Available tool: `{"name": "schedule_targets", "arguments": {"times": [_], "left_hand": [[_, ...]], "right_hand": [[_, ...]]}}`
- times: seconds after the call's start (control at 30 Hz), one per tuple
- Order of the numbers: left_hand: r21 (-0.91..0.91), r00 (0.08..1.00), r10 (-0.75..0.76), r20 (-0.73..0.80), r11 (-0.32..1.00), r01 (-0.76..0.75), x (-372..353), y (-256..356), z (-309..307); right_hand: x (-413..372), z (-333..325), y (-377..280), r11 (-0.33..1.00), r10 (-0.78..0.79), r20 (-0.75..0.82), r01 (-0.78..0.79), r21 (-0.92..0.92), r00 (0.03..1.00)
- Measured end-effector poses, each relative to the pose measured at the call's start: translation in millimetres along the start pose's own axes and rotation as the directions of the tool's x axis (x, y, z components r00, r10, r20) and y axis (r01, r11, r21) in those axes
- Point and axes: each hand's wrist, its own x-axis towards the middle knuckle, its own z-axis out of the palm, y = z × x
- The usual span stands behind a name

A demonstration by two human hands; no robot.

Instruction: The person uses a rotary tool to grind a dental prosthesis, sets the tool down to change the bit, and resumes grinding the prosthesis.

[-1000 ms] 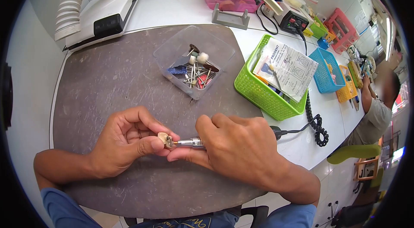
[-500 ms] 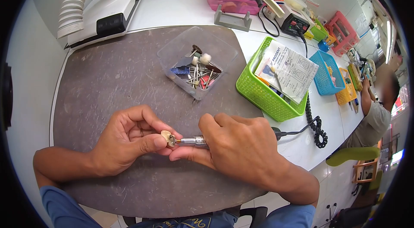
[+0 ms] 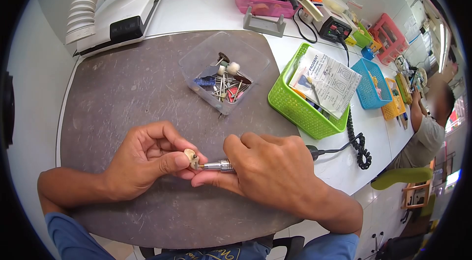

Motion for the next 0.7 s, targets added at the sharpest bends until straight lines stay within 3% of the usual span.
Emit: {"name": "schedule_targets", "arguments": {"times": [0.7], "left_hand": [[-0.018,1.000,-0.024,-0.017,1.000,0.023,1.2,0.9,1.6]], "right_hand": [[-3.0,3.5,-1.5,1.000,0.009,-0.024,-0.009,-0.006,1.000]]}}
